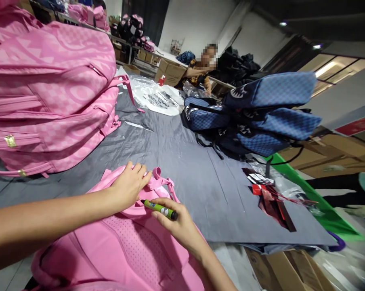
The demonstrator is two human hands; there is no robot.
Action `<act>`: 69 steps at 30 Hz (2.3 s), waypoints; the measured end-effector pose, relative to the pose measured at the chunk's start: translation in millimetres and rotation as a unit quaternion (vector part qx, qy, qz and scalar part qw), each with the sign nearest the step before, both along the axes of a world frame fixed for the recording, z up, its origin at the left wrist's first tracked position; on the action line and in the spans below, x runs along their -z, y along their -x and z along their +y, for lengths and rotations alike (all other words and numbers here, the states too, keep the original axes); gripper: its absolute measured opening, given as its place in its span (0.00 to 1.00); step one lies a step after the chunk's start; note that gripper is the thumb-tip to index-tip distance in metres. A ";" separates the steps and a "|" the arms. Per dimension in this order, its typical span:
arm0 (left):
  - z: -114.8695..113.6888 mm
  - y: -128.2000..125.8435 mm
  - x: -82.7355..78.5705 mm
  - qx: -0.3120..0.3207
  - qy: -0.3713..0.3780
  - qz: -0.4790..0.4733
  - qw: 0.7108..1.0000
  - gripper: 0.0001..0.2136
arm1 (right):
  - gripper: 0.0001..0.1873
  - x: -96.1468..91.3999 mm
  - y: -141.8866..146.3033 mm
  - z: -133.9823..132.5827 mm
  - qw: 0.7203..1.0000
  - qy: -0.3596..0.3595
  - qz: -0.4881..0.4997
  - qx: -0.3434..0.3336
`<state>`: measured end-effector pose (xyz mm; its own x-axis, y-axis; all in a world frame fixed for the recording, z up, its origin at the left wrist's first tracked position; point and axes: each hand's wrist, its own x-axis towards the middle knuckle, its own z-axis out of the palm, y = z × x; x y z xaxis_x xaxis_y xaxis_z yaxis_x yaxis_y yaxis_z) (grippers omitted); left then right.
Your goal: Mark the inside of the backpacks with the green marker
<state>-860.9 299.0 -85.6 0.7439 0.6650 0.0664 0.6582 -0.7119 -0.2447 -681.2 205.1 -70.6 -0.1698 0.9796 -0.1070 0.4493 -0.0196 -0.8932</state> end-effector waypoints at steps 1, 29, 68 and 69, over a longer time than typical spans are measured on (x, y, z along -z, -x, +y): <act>0.3 -0.1 0.0 0.000 0.000 0.000 1.000 0.38 | 0.14 -1.7 -0.5 1.8 1.000 0.005 -0.002 -0.006; 0.2 -1.6 -8.5 -0.015 0.033 0.009 0.999 0.25 | 0.11 6.3 0.0 14.0 0.982 -0.105 -0.114 -0.112; -7.7 2.7 -8.3 0.005 0.041 -0.003 0.999 0.26 | 0.08 2.2 33.2 -2.5 0.963 -0.158 -0.211 -0.062; -8.5 3.7 -6.8 -0.013 0.049 0.004 0.999 0.28 | 0.08 2.6 37.4 -3.9 0.958 -0.142 -0.243 -0.061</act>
